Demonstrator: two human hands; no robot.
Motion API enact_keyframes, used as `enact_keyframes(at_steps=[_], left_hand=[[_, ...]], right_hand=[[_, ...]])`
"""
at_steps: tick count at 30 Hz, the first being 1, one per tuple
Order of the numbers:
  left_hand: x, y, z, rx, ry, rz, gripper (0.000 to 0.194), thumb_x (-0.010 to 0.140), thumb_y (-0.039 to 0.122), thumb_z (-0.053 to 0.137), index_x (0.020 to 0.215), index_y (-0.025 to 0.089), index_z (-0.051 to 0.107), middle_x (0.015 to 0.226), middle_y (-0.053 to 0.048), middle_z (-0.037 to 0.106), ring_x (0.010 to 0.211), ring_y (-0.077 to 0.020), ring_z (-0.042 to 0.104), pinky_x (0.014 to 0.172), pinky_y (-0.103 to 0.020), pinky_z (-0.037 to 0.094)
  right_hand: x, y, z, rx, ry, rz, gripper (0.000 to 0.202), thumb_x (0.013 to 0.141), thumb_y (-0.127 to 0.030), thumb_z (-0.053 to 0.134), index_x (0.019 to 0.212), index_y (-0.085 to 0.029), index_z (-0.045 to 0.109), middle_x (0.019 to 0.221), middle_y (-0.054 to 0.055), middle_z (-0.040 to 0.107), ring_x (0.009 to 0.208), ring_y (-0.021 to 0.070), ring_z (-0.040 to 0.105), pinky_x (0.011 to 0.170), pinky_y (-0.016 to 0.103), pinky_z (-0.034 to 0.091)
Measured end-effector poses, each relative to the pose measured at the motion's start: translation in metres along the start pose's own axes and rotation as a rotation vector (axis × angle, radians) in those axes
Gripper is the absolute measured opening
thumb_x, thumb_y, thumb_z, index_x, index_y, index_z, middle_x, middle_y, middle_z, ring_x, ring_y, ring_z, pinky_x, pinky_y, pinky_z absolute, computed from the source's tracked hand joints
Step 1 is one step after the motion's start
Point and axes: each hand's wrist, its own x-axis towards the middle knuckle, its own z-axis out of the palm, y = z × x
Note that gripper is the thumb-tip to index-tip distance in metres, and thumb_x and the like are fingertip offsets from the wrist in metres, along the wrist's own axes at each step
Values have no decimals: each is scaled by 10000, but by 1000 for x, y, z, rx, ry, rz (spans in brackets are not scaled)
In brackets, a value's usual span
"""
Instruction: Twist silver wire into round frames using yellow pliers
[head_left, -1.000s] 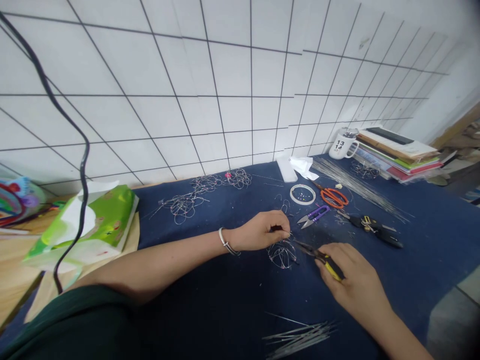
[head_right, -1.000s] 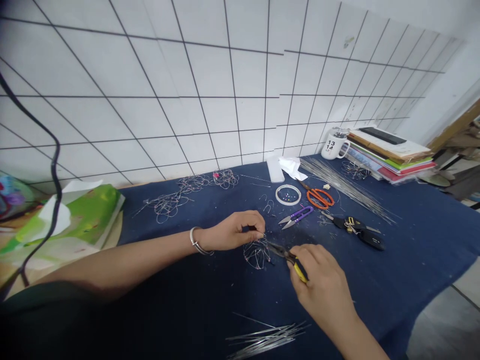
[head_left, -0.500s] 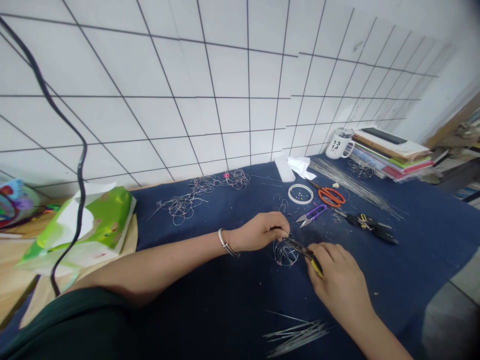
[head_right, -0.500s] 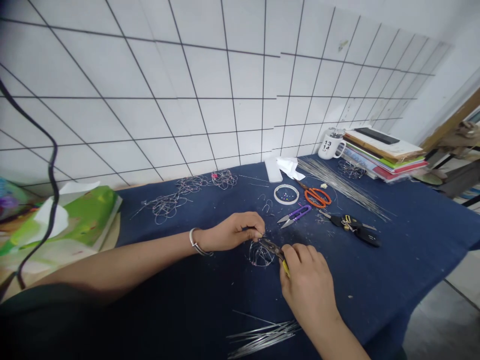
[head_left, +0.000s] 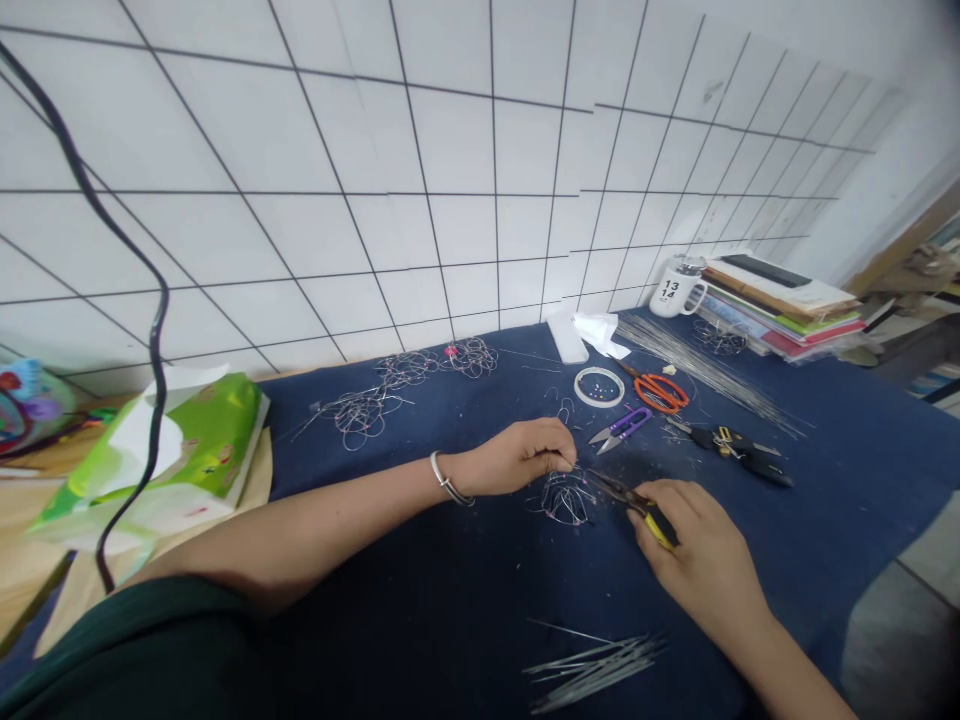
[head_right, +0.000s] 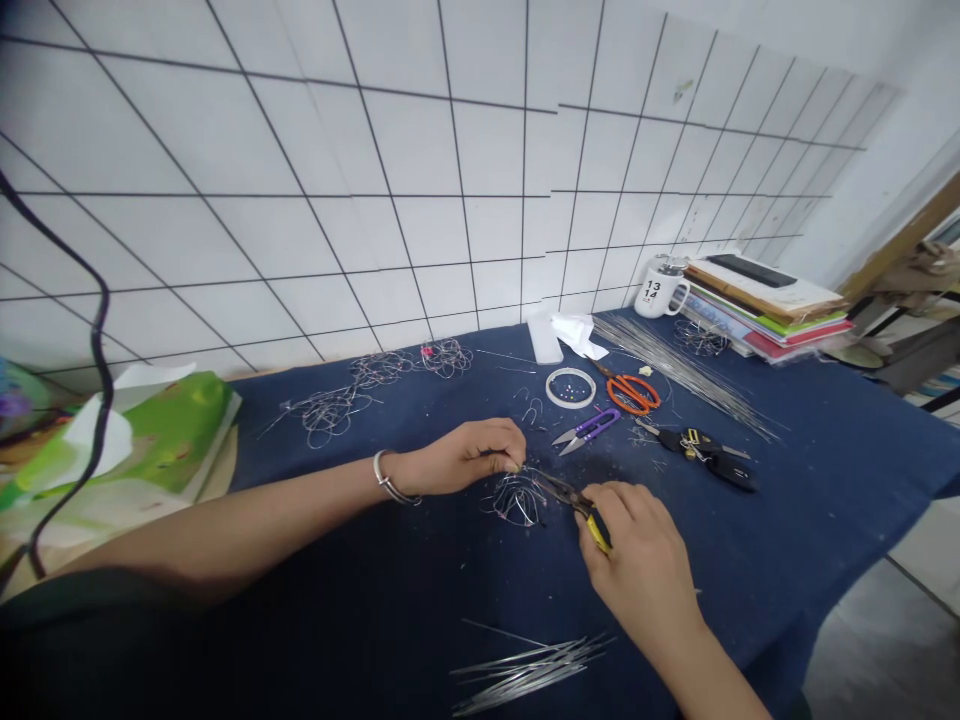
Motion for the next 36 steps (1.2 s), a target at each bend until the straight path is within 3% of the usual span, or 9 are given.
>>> enact_keyframes(at_steps=[12,21,36], left_hand=[[2,-4,-3,-75,-55,22,131,848,200,461,821,140,573,865,-59,563,852,-126,495,829,-289,418],[4,-4,-6,-142,-93,17,105,841,184,476,833,141,572,875,-61,553,851,-120,496,834,-278,417],[3,-4,-1,-115,-62,30,81,818,188,503,812,140,568,880,-63,565,847,-123,513,813,-288,423]], right_hand=[[26,8,0,76,-156,-136,197,767,-202,506,957,-207,554,916,47,596,852,189,538,781,345,427],[32,29,-5,246,-216,-33,185,760,-244,529,943,-219,549,886,27,601,801,153,563,741,289,451],[35,13,-4,136,-261,-203,204,753,-186,516,953,-214,545,896,41,595,824,179,532,751,339,428]])
